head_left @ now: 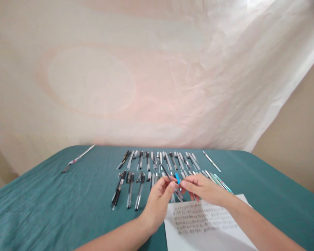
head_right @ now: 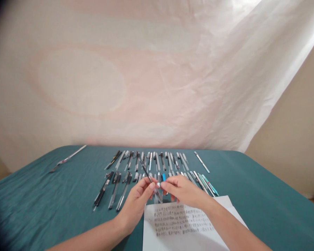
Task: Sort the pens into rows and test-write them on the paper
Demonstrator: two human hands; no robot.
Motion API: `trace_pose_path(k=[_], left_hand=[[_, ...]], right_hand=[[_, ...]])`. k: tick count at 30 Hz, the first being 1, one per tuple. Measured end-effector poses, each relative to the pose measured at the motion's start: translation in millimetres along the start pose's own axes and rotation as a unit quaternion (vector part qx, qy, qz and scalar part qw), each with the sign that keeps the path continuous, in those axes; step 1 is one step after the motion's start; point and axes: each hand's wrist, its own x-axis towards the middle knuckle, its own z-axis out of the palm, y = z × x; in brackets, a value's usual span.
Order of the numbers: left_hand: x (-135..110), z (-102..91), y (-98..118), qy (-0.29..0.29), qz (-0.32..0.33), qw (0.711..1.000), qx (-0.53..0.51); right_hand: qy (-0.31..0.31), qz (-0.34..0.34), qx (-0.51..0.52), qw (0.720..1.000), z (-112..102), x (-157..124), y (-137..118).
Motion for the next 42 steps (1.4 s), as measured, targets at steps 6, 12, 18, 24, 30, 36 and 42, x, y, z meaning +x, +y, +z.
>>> trace_pose_path(k=[6, 12, 18, 24, 30, 36, 42], left_hand=[[-7, 1.8, -4, -0.019, 0.008, 0.999, 0.034], [-13, 7.4, -9, -0.054, -0.012, 0.998, 0.014], [-16, 7.5, -11, -0.083, -0.018, 0.996, 0.019], [-14, 5.5, -13, -0.074, -0.016, 0.996, 0.050], [-15, 4.8, -14, -0.081, -0.025, 0.995, 0.058], [-19, 4.8, -16, -0.089, 0.007, 0.992, 0.091], [-25, 4.6, -8, -0.118, 0.067, 0.975, 0.176]], right_hand=[[0.096, 0.017, 0.016, 0.995, -37, 8, 23], [0.209, 0.070, -0.091, 0.971, -85, 26, 64], [0.278, 0.137, -0.233, 0.922, -115, 62, 99], [0.268, 0.188, -0.319, 0.889, -114, 90, 102], [0.231, 0.241, -0.343, 0.878, -112, 93, 93], [0.237, 0.167, -0.295, 0.911, -98, 63, 53], [0.167, -0.094, 0.032, 0.981, -57, 9, -25]])
